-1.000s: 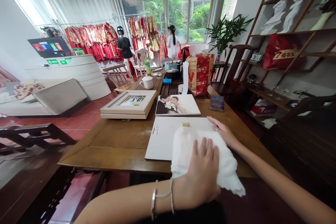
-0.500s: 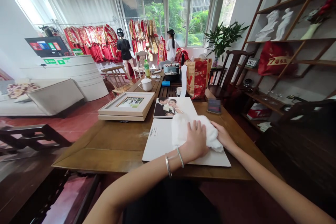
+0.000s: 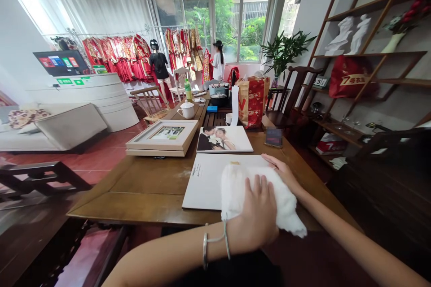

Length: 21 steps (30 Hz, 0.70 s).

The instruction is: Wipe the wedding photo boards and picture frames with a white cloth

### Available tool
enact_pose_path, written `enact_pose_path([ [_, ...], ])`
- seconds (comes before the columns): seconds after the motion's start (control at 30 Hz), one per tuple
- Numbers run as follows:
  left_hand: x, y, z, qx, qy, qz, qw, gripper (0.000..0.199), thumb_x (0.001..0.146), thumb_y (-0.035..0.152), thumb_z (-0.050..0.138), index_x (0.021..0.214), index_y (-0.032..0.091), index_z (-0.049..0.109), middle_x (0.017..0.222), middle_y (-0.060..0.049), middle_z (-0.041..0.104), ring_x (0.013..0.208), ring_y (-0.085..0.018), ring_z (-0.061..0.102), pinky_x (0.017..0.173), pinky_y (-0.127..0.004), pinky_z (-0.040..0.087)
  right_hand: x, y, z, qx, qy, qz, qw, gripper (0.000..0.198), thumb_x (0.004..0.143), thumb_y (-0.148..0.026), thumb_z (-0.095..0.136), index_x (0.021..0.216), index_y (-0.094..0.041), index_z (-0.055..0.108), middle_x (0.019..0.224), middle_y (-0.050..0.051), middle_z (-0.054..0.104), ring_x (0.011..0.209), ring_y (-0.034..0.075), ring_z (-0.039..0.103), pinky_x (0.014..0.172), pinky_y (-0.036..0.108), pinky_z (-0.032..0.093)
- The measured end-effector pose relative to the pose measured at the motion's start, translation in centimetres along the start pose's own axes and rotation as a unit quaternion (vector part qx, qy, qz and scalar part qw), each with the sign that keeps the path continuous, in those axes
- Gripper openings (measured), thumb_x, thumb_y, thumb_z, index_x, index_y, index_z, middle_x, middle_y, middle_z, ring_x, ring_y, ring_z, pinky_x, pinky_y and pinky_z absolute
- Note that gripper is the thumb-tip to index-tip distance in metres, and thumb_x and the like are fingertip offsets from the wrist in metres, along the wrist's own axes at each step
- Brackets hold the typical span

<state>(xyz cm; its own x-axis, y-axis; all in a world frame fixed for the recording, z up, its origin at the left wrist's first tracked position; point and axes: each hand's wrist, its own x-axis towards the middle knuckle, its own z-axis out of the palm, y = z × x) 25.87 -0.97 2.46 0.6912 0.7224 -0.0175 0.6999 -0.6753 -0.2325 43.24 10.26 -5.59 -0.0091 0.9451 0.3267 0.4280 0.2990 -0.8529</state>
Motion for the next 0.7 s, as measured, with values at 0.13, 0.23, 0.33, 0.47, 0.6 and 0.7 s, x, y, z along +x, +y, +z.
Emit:
enact_pose_path([
  [0.13, 2.9, -2.6, 0.4, -0.019, -0.006, -0.062, 0.998, 0.082, 0.080, 0.045, 0.059, 0.140, -0.001, 0.027, 0.147, -0.027, 0.024, 0.135, -0.037, 0.025, 0.106, -0.053, 0.025, -0.4, -0.2, 0.2, -0.054, -0.002, -0.037, 0.998, 0.047, 0.074, -0.028, 0.051, 0.120, -0.022, 0.061, 0.132, 0.007, 0.057, 0.125, 0.026, 0.050, 0.106, 0.044, 0.037],
  [0.23, 4.3, -3.7, 0.7, -0.024, 0.000, -0.079, 0.997, 0.082, 0.079, 0.045, 0.061, 0.140, 0.001, 0.029, 0.147, -0.026, 0.025, 0.135, -0.036, 0.026, 0.106, -0.052, 0.025, -0.5, -0.5, 0.3, -0.074, 0.002, -0.037, 0.997, 0.049, 0.074, -0.025, 0.050, 0.121, -0.022, 0.060, 0.132, 0.007, 0.057, 0.125, 0.026, 0.050, 0.106, 0.043, 0.038],
  [0.33, 3.9, -2.9, 0.9, -0.024, 0.001, -0.084, 0.996, 0.082, 0.079, 0.046, 0.060, 0.140, 0.000, 0.029, 0.147, -0.026, 0.024, 0.135, -0.037, 0.024, 0.107, -0.053, 0.023, -0.6, -0.9, 0.2, -0.078, -0.006, -0.034, 0.996, 0.050, 0.074, -0.024, 0.051, 0.123, -0.022, 0.059, 0.136, 0.008, 0.053, 0.129, 0.026, 0.045, 0.107, 0.044, 0.036],
  [0.47, 0.3, 0.0, 0.5, -0.014, 0.006, -0.032, 0.999, 0.087, 0.078, 0.049, 0.058, 0.141, -0.002, 0.026, 0.147, -0.027, 0.022, 0.136, -0.040, 0.019, 0.108, -0.056, 0.021, -0.6, -1.5, 0.1, -0.080, -0.017, -0.017, 0.997, 0.047, 0.080, -0.025, 0.046, 0.125, -0.023, 0.057, 0.139, 0.007, 0.049, 0.131, 0.026, 0.041, 0.109, 0.045, 0.032],
  [0.6, -3.5, 0.9, -0.2, -0.037, -0.020, 0.030, 0.999, 0.087, 0.078, 0.048, 0.056, 0.143, 0.001, 0.023, 0.149, -0.024, 0.018, 0.138, -0.038, 0.015, 0.110, -0.056, 0.018, -0.6, -1.9, 0.2, -0.096, -0.017, 0.011, 0.995, 0.046, 0.083, -0.024, 0.042, 0.126, -0.022, 0.056, 0.138, 0.007, 0.050, 0.131, 0.027, 0.042, 0.110, 0.046, 0.031],
  [0.7, -3.7, -0.6, -0.5, -0.061, -0.028, 0.017, 0.998, 0.081, 0.079, 0.047, 0.054, 0.144, 0.007, 0.024, 0.151, -0.019, 0.018, 0.138, -0.039, 0.014, 0.110, -0.062, 0.011, -0.6, -1.7, 0.3, -0.101, -0.009, 0.011, 0.995, 0.046, 0.082, -0.021, 0.043, 0.126, -0.023, 0.057, 0.137, 0.006, 0.052, 0.131, 0.025, 0.042, 0.111, 0.045, 0.031],
])
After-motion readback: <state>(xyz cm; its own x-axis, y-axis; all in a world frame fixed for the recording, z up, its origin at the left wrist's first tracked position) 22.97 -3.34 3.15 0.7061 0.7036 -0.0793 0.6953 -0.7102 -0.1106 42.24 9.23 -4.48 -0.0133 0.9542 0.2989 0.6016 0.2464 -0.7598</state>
